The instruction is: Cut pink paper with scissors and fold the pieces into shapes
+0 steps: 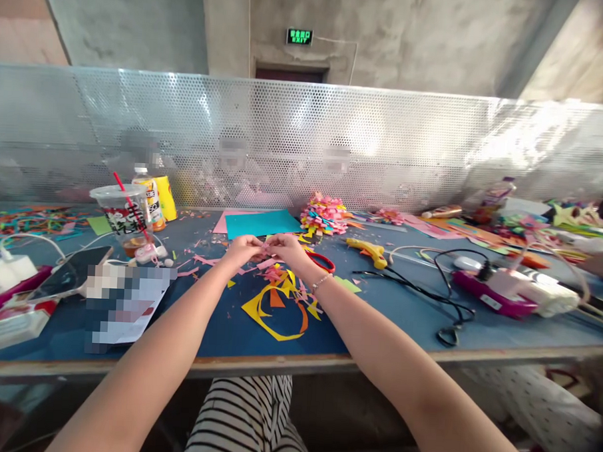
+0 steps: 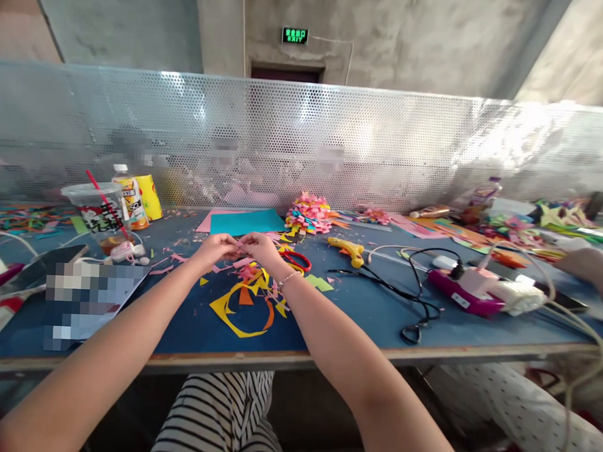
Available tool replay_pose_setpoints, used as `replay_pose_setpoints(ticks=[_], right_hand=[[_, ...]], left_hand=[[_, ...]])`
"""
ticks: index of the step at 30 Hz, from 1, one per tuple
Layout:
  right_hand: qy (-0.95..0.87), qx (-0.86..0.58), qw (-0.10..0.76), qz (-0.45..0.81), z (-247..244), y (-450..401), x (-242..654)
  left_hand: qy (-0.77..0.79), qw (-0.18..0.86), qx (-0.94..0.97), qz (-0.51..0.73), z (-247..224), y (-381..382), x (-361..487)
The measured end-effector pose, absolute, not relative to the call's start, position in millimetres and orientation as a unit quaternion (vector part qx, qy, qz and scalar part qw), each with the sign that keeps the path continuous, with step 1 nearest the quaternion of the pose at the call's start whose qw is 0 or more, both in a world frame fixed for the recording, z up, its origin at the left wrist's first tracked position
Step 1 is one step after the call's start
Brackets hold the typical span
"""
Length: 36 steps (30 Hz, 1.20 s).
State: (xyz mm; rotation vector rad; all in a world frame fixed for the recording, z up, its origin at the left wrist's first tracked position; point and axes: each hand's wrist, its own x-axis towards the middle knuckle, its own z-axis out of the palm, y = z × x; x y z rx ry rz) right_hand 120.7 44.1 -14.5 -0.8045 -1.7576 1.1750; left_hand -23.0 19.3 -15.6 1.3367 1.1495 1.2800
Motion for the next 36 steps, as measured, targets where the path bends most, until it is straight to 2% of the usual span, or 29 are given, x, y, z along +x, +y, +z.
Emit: replay_pose_setpoints(ticks=[6,16,22,27,36], right_hand=[[-0.684,-0.325,0.424,0.497,-14.2,44.1,121.6],[-0.668,-0.305,0.42,0.533,-12.8,41.5,124.2],[-0.718,-0.302,0.468,0.417,-10.5,43.0,123.7],[-0.761,-0.334,0.499,0.244,-7.7,44.9,125.9],[-0.782,-0.283,0.503,0.236,-15.0,51.5,125.5]], left_hand=[[0.473,0.457,0.54,0.525,-14.7,20.2,-23.7],[0.462,0.505,0.505,0.526,-11.8,15.6,-21.4],[0.47,0.512,0.485,0.53,-11.2,17.1,-21.9],[0.425,0.606,0.408,0.535,-8.5,16.7,-20.0],[0.37,0.609,0.398,0.578,-6.8,16.4,-20.0]])
